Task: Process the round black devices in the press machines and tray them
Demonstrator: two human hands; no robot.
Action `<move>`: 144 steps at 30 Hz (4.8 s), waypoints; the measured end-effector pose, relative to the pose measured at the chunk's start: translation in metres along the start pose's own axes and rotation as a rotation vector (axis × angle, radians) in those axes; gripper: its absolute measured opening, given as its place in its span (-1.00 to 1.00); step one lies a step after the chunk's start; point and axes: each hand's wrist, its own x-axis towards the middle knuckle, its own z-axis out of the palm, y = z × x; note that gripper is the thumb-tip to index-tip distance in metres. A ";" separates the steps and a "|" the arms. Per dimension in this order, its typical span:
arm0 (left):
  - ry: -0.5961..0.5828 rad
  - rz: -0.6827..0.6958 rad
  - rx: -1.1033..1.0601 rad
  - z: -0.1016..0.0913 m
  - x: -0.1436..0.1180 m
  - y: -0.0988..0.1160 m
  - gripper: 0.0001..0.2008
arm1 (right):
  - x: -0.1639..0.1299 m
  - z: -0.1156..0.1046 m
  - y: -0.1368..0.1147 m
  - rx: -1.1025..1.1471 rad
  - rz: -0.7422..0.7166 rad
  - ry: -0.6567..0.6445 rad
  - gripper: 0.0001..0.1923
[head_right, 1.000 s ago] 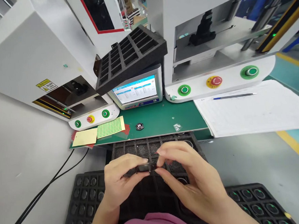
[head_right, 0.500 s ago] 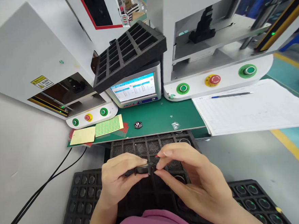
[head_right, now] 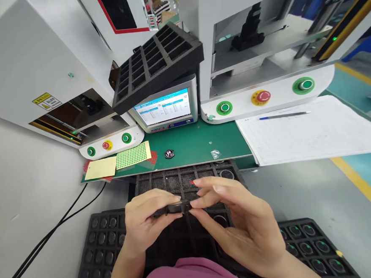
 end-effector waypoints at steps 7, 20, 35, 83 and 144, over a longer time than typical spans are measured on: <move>-0.019 -0.001 0.004 0.002 -0.002 -0.003 -0.85 | -0.002 -0.005 0.000 -0.010 0.040 -0.054 -0.23; 0.431 -0.423 0.092 0.019 -0.005 -0.043 -0.91 | -0.025 -0.009 0.025 0.046 0.194 -0.096 -0.58; 0.323 -0.988 -0.586 0.023 -0.025 -0.062 -0.66 | -0.018 -0.034 0.243 -0.518 0.610 0.272 -0.74; 0.388 -0.867 -0.645 0.055 0.006 -0.037 -0.76 | -0.010 0.035 0.039 -0.077 0.366 0.224 -0.78; 0.157 -0.750 -0.589 0.048 -0.018 -0.018 -0.70 | -0.008 0.051 0.015 0.104 0.535 0.342 -0.56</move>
